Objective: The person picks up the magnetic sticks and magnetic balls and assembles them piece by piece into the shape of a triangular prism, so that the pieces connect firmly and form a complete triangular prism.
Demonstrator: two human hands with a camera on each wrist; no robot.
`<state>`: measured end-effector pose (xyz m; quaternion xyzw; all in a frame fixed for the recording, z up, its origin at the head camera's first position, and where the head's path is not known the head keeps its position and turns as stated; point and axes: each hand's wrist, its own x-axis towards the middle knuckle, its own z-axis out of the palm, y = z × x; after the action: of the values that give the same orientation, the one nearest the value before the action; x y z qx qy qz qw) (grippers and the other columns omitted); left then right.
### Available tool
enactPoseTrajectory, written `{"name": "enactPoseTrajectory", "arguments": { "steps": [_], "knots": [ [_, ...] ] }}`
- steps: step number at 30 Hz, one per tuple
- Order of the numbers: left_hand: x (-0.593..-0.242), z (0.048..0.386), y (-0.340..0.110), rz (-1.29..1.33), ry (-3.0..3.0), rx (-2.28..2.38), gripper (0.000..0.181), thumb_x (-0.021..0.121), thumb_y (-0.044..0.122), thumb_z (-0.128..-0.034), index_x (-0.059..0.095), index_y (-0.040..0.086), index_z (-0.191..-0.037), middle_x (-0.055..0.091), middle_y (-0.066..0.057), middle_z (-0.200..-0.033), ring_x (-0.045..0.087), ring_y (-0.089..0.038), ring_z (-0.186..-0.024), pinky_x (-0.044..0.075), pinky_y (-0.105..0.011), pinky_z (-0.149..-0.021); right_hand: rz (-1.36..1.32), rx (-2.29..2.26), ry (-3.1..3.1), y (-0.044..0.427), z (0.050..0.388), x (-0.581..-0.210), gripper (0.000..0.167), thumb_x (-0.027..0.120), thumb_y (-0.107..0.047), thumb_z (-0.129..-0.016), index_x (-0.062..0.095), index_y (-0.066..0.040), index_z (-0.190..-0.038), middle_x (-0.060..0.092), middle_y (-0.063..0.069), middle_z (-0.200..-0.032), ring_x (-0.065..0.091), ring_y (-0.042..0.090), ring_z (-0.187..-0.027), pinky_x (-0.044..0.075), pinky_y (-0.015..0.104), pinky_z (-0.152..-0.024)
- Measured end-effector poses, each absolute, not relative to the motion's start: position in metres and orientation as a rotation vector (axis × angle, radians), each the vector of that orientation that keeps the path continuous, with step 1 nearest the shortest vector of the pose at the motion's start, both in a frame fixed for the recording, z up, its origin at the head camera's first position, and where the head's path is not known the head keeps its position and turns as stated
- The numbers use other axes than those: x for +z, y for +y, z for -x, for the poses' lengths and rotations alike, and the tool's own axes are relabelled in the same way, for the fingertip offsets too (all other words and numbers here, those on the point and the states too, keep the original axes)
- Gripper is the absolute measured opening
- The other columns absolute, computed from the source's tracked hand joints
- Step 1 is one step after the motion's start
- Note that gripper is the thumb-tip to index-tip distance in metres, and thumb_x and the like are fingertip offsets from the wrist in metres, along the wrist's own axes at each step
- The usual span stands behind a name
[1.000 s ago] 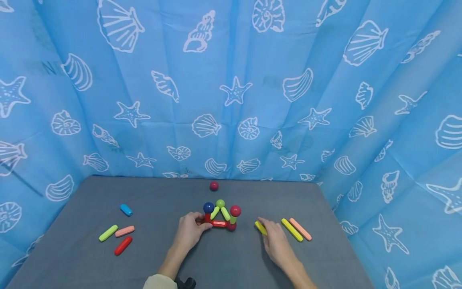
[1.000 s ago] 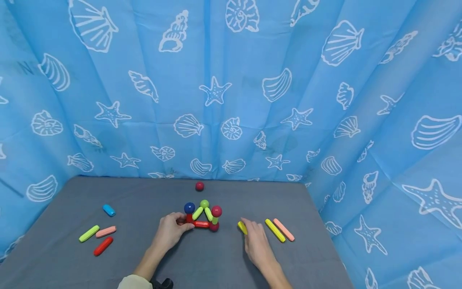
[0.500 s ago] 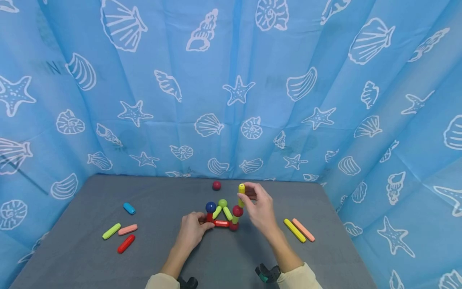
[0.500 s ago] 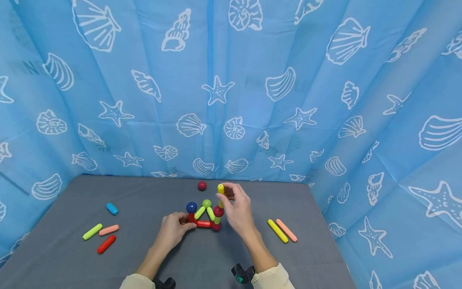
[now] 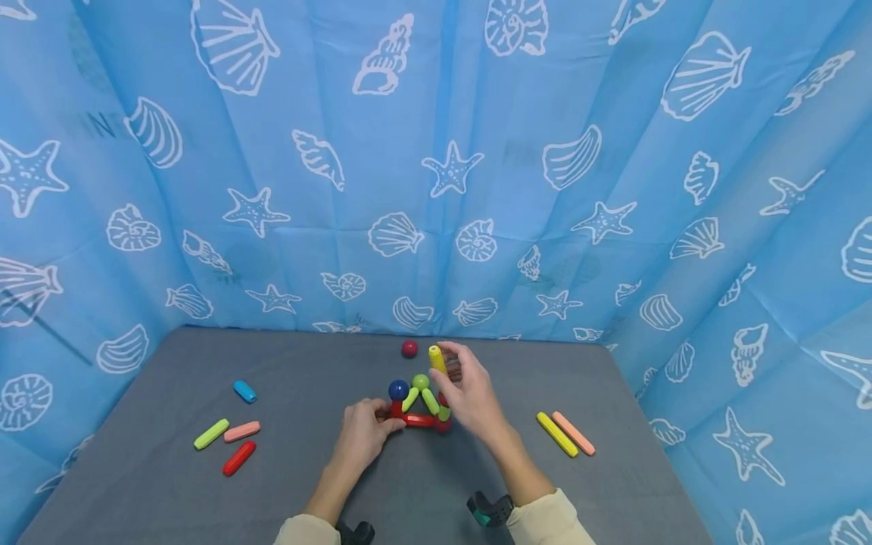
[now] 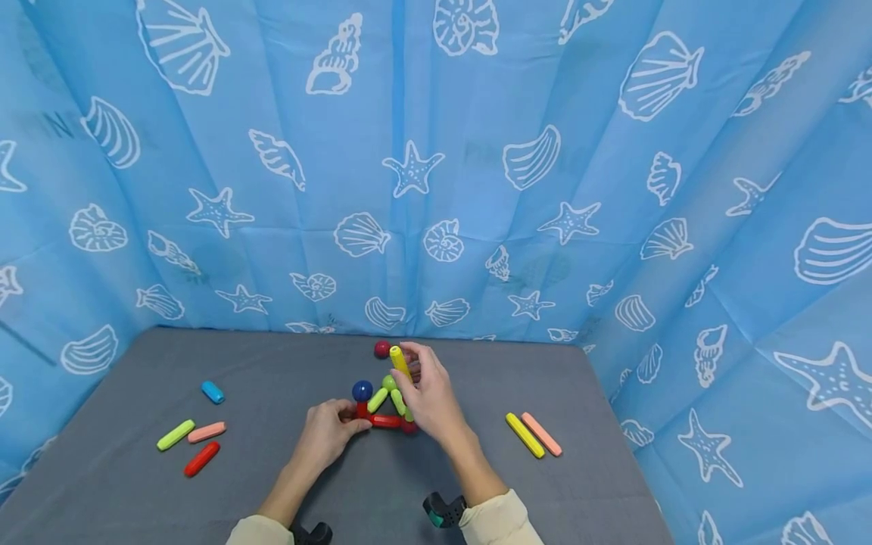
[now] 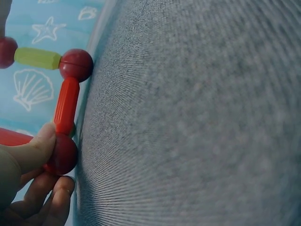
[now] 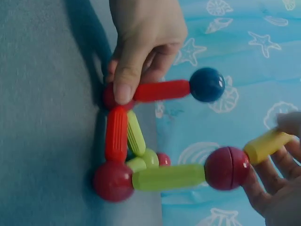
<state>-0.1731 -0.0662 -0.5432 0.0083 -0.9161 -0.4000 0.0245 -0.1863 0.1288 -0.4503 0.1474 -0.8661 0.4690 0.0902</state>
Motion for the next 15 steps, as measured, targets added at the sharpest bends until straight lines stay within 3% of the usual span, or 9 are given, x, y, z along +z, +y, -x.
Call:
{"name": "enactPoseTrajectory", "arguments": {
  "steps": [6,15],
  "knots": [
    [-0.542,0.173,-0.066,-0.057,-2.836,-1.231,0.028,0.088,0.026,-0.0788,0.078,0.010,-0.099,0.071,-0.002,-0.090,0.058,-0.011,-0.075,0.057,-0.032,-0.072,-0.487,1.190,-2.602,0.142,0.185,-0.453,0.027,0.074,-0.018,-0.095,0.068,-0.011,-0.119,0.058,-0.001,-0.102,0.061,0.011,-0.087,0.055,0.020,-0.073],
    [-0.540,0.171,-0.064,-0.073,-2.862,-1.235,0.028,0.088,0.026,-0.0790,0.077,0.011,-0.101,0.070,-0.003,-0.091,0.056,-0.013,-0.076,0.055,-0.032,-0.071,-0.397,1.150,-2.480,0.150,0.183,-0.463,0.023,0.068,-0.021,-0.099,0.062,-0.009,-0.118,0.059,0.004,-0.103,0.064,0.013,-0.087,0.055,0.023,-0.072]
  ]
}}
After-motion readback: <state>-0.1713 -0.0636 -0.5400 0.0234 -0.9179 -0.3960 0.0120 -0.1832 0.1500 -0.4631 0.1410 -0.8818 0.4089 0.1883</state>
